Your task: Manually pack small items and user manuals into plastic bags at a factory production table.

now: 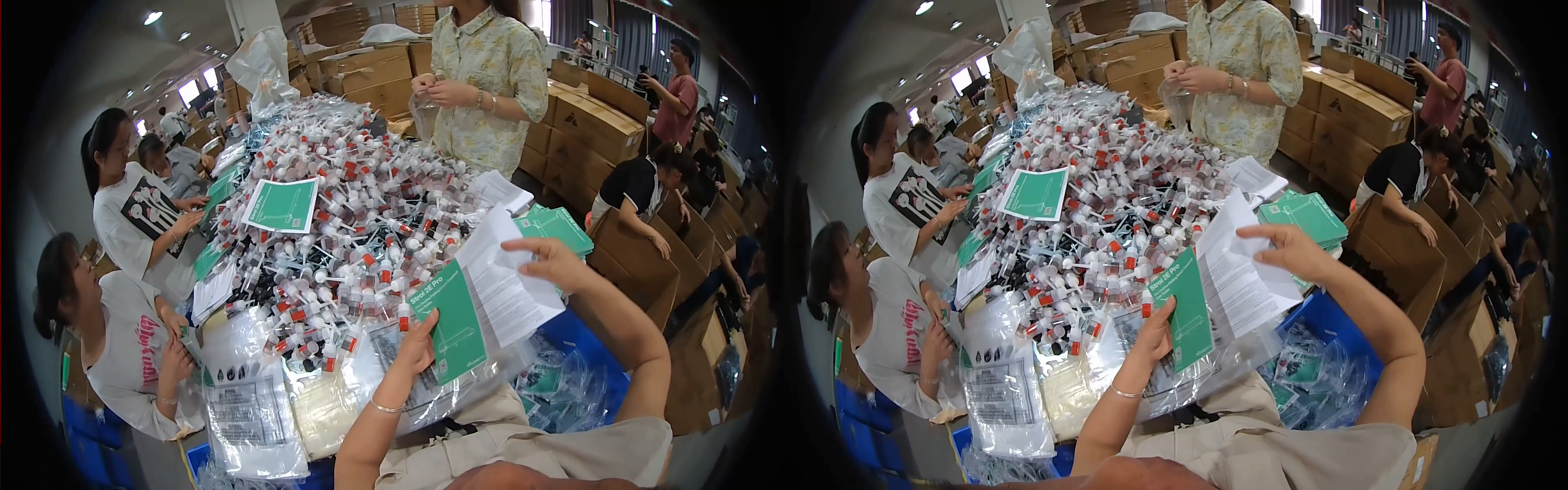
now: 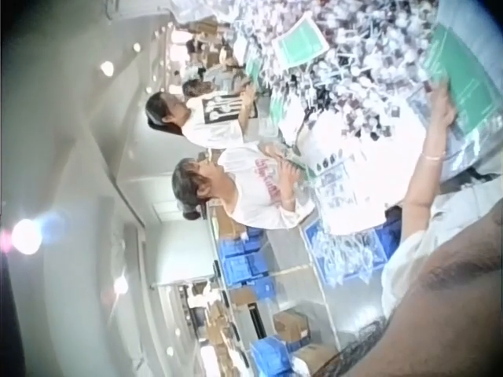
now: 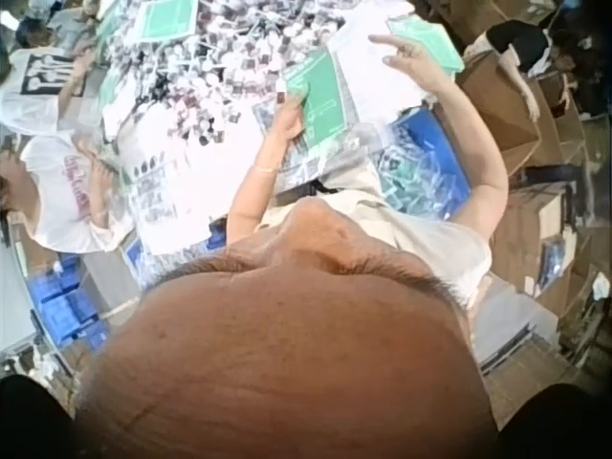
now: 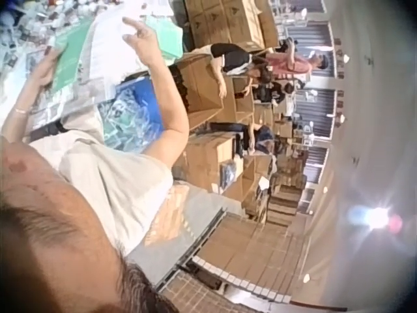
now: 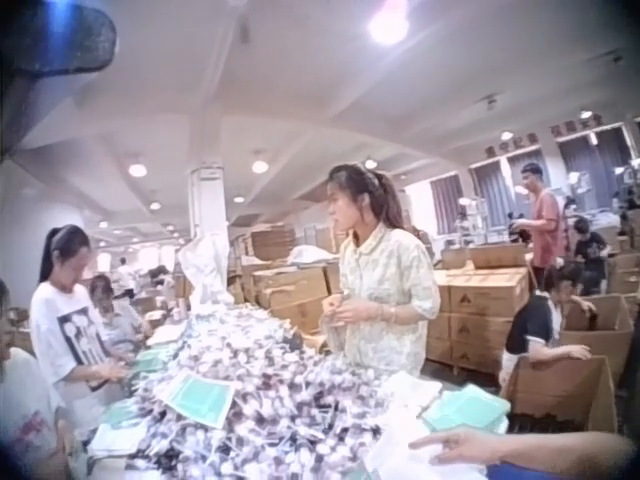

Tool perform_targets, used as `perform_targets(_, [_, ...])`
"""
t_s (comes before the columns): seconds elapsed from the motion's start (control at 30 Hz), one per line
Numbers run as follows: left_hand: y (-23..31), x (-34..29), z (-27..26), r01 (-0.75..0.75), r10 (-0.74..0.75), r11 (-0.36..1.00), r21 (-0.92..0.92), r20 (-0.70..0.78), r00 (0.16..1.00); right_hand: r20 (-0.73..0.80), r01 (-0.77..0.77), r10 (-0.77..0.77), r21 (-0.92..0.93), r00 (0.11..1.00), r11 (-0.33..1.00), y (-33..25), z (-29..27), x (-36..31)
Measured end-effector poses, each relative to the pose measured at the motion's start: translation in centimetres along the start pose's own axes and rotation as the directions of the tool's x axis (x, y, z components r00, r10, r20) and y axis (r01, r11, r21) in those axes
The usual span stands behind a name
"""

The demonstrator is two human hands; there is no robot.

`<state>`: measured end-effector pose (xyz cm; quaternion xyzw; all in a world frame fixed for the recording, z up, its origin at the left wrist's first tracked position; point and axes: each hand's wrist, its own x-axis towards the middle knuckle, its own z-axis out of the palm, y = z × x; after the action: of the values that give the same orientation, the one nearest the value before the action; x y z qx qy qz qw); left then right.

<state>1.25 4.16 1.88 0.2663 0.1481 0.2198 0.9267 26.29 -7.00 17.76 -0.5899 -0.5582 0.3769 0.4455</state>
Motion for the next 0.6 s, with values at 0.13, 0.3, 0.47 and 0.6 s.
perform_targets(0.13, [-1.0, 0.1, 1.3, -0.076, 0.099, 0.986, 0.15, -0.159, 0.982, 0.175, -0.174, 0.105, 0.442, 0.979, 0.88, 2.9, 3.2, -0.6])
perform_targets(0.3, [-2.1, 0.4, 1.6, -0.087, 0.218, 0.925, 0.371, -0.329, 0.919, 0.033, -0.058, 0.049, 0.439, 0.998, 0.897, 4.6, 6.1, -1.5])
perform_targets(0.47, [-1.9, -0.1, 3.7, -0.104, 0.125, 0.988, 0.113, -0.204, 0.971, 0.157, -0.211, 0.161, 0.388, 0.974, 0.897, 7.6, 4.7, -3.0])
perform_targets(0.6, [-2.7, -0.1, 4.0, -0.189, 0.228, 0.964, 0.186, -0.217, 0.949, 0.02, -0.144, 0.195, 0.749, 0.981, 0.646, 7.2, 5.7, -5.2])
